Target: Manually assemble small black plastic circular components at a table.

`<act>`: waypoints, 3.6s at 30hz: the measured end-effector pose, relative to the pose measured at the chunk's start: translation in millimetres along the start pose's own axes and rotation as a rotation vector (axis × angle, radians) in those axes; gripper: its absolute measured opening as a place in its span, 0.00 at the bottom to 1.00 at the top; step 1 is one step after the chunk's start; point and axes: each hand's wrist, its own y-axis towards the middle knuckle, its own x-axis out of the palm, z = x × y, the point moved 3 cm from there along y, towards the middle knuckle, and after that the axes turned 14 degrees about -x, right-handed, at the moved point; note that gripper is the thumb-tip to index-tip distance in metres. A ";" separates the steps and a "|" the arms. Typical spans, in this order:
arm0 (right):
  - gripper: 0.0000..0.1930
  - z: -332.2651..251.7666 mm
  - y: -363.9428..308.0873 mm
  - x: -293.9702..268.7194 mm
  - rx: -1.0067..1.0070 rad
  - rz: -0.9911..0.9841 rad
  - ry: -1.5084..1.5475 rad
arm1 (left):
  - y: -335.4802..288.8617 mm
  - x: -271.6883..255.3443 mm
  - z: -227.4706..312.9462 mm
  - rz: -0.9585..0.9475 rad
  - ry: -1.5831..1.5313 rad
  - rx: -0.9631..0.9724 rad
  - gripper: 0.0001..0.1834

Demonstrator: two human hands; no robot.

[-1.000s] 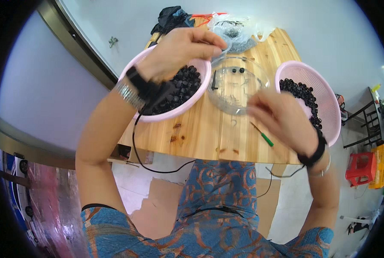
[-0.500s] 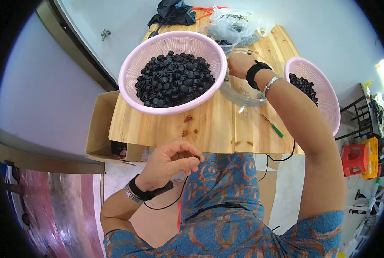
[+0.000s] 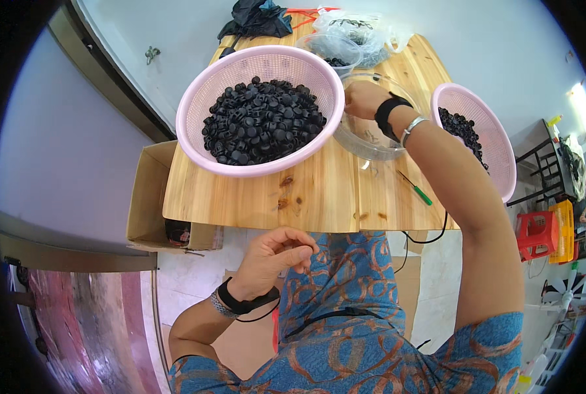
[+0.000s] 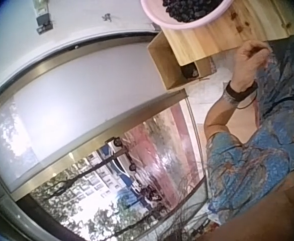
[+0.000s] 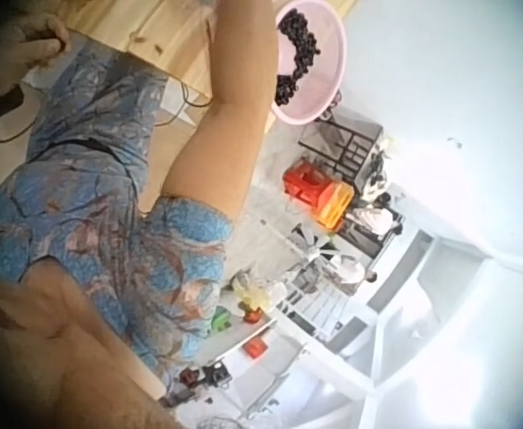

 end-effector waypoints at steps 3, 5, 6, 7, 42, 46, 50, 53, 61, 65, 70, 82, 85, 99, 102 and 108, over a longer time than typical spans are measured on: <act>0.08 -8.5 -16.1 -27.4 0.292 -0.056 0.425 | 1.0 3.2 -1.2 -0.035 -0.041 0.043 0.08; 0.09 -5.5 -29.0 -37.3 0.317 -0.092 0.469 | 3.5 9.1 2.8 -0.014 -0.096 0.095 0.09; 0.08 -1.0 -37.1 -40.7 0.305 0.031 0.630 | 5.6 13.2 3.8 -0.017 -0.094 0.095 0.09; 0.07 2.1 -43.3 -43.6 0.290 0.156 0.789 | 7.7 17.0 6.0 -0.007 -0.121 0.131 0.10; 0.09 -157.3 -242.9 -2.3 0.155 0.842 2.032 | 44.5 118.6 -20.5 -0.213 -0.414 0.284 0.12; 0.09 -160.7 -245.5 2.9 0.172 0.884 2.053 | 43.6 124.4 -23.0 -0.239 -0.433 0.290 0.12; 0.07 -159.8 -251.9 -2.2 0.096 0.971 1.755 | 41.3 126.9 -24.2 -0.204 -0.415 0.283 0.11; 0.06 -160.5 -257.2 -9.6 -0.047 1.014 1.340 | 40.7 127.6 -25.2 -0.201 -0.413 0.294 0.11; 0.06 -161.7 -260.5 2.4 -0.061 1.145 1.165 | 50.2 132.5 -34.0 -0.150 -0.458 0.303 0.09; 0.12 -163.6 -262.5 4.6 -0.061 1.168 1.124 | 56.9 131.7 -31.6 -0.185 -0.508 0.281 0.09; 0.15 -150.9 -273.3 -3.4 -0.005 1.199 1.363 | 63.1 141.7 -26.7 -0.242 -0.492 0.190 0.11; 0.08 51.2 -323.9 -88.9 0.270 0.347 0.283 | 80.9 144.7 -32.9 -0.150 -0.444 0.132 0.12; 0.09 100.4 -311.3 -67.3 0.367 0.072 0.221 | 86.7 146.7 -37.5 -0.163 -0.457 0.094 0.11; 0.11 151.2 -249.4 -30.4 0.456 -0.268 -0.081 | 93.1 150.4 -43.2 -0.164 -0.394 -0.011 0.09; 0.09 156.5 -247.9 -21.5 0.459 -0.227 -0.117 | 93.6 147.8 -43.3 -0.151 -0.375 -0.018 0.09; 0.06 143.8 -247.9 -24.5 0.338 -0.121 -0.037 | 91.9 143.2 -42.3 -0.147 -0.381 0.002 0.09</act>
